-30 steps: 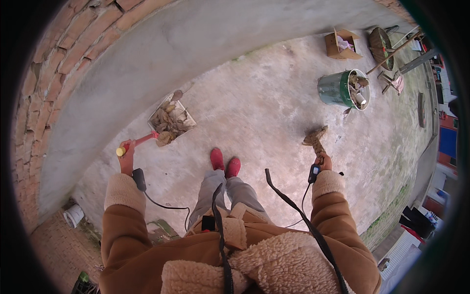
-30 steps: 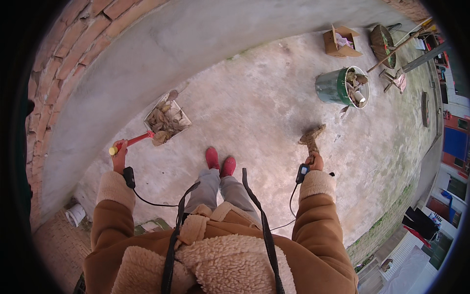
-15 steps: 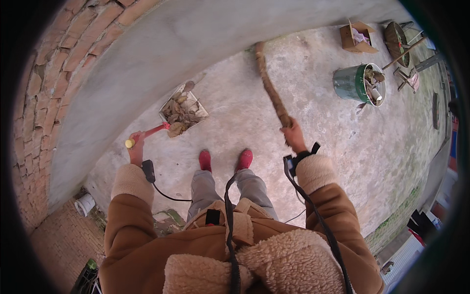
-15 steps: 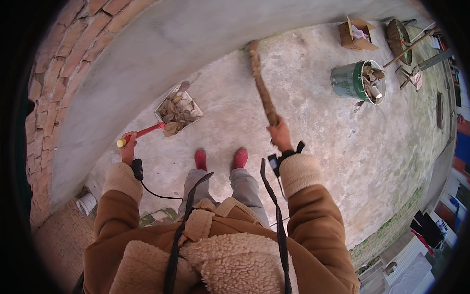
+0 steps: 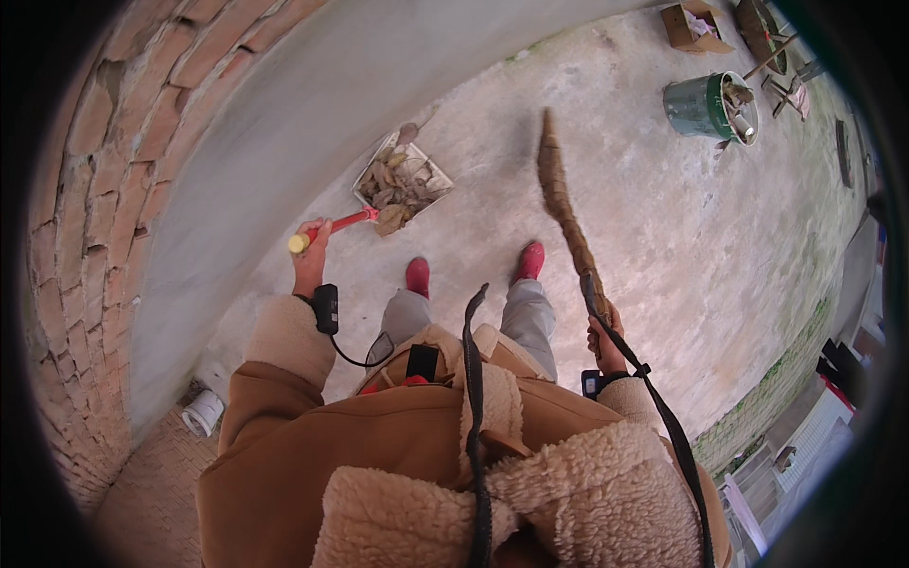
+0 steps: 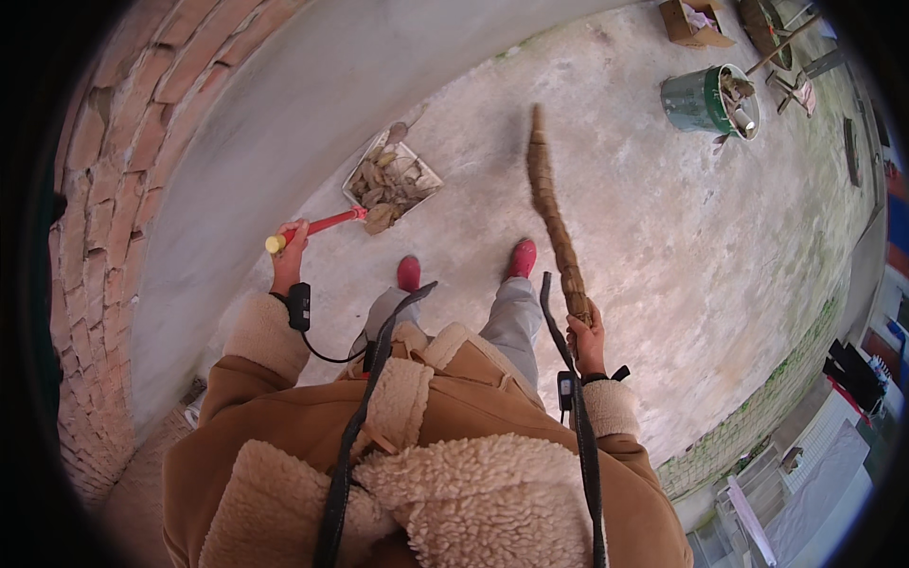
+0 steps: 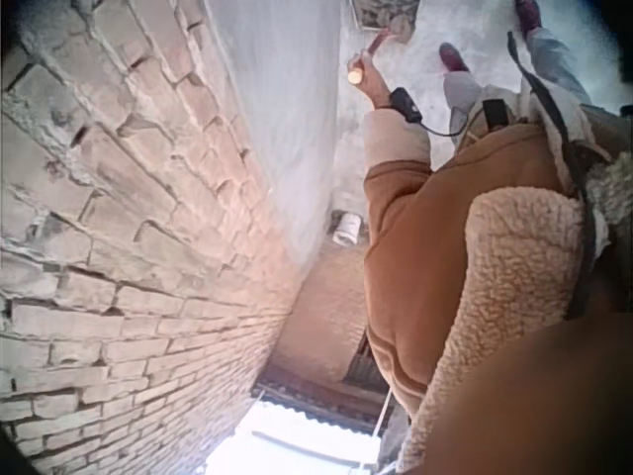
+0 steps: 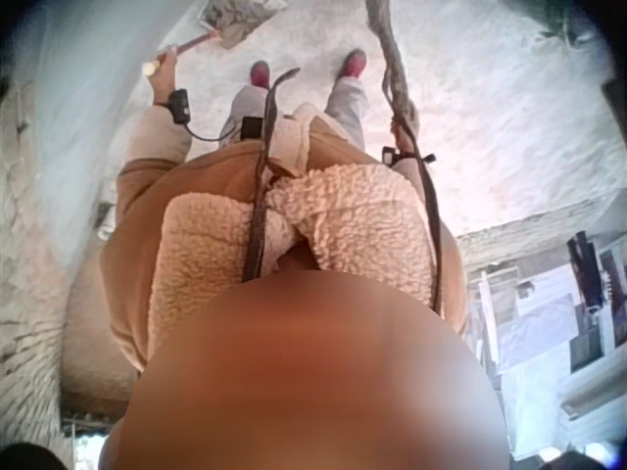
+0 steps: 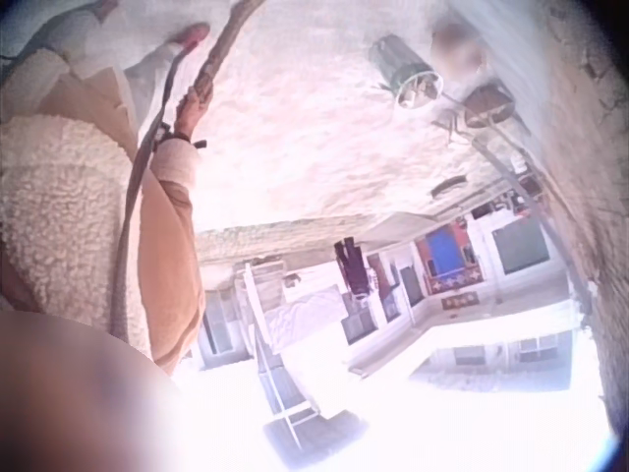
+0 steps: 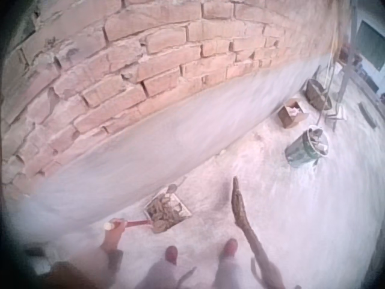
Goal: The person sweeps debris from a concrete courtyard and tiled steps into a dustpan using a broom. They move between areas, sweep along edges and stairs, and collect the debris into the dustpan.
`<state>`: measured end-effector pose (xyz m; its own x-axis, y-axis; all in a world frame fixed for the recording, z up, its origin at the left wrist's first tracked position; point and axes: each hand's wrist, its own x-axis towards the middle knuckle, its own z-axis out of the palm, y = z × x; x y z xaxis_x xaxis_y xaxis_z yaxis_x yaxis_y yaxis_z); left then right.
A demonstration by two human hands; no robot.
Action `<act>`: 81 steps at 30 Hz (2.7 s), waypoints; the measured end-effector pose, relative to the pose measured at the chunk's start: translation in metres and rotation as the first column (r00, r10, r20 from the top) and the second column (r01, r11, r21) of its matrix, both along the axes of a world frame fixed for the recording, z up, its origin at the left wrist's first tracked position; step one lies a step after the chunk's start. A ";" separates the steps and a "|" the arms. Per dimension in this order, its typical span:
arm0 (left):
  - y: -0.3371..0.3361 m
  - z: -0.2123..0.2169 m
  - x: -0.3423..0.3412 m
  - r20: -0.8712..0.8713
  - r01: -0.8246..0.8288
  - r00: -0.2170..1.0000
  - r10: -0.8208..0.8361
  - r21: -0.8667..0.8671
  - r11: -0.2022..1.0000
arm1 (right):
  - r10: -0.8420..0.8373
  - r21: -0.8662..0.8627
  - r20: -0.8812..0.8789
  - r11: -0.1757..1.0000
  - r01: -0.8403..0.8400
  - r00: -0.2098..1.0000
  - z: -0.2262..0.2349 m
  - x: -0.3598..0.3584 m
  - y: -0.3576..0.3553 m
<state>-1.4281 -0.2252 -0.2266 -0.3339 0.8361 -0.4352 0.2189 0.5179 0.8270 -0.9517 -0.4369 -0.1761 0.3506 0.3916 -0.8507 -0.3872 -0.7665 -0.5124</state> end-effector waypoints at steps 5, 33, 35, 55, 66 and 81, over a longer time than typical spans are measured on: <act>0.007 0.010 -0.085 0.043 0.069 0.997 -0.071 0.056 0.996 | -0.311 -0.071 -0.055 0.949 0.307 0.949 -0.020 -0.102 -0.025; -0.065 0.026 -0.177 -0.058 0.403 0.915 -0.400 0.195 0.894 | 0.480 0.043 0.009 0.876 -0.480 0.877 0.042 -0.233 -0.024; -0.083 0.024 -0.191 -0.096 0.322 0.946 -0.310 0.162 0.933 | 0.498 -0.025 -0.024 0.866 -0.499 0.867 0.052 -0.225 -0.032; -0.176 0.057 -0.292 0.356 -0.141 0.892 0.278 -0.366 0.920 | 0.789 -0.026 0.284 0.575 -0.818 0.545 0.033 -0.268 0.027; -0.139 0.065 -0.243 0.655 0.047 0.441 0.614 -0.700 0.713 | 0.773 -0.058 0.324 0.592 -0.804 0.545 0.117 -0.239 -0.010; -0.072 0.165 0.140 0.651 0.120 0.414 0.637 -0.732 0.671 | -0.105 0.028 0.119 0.994 0.103 0.987 0.166 0.085 -0.178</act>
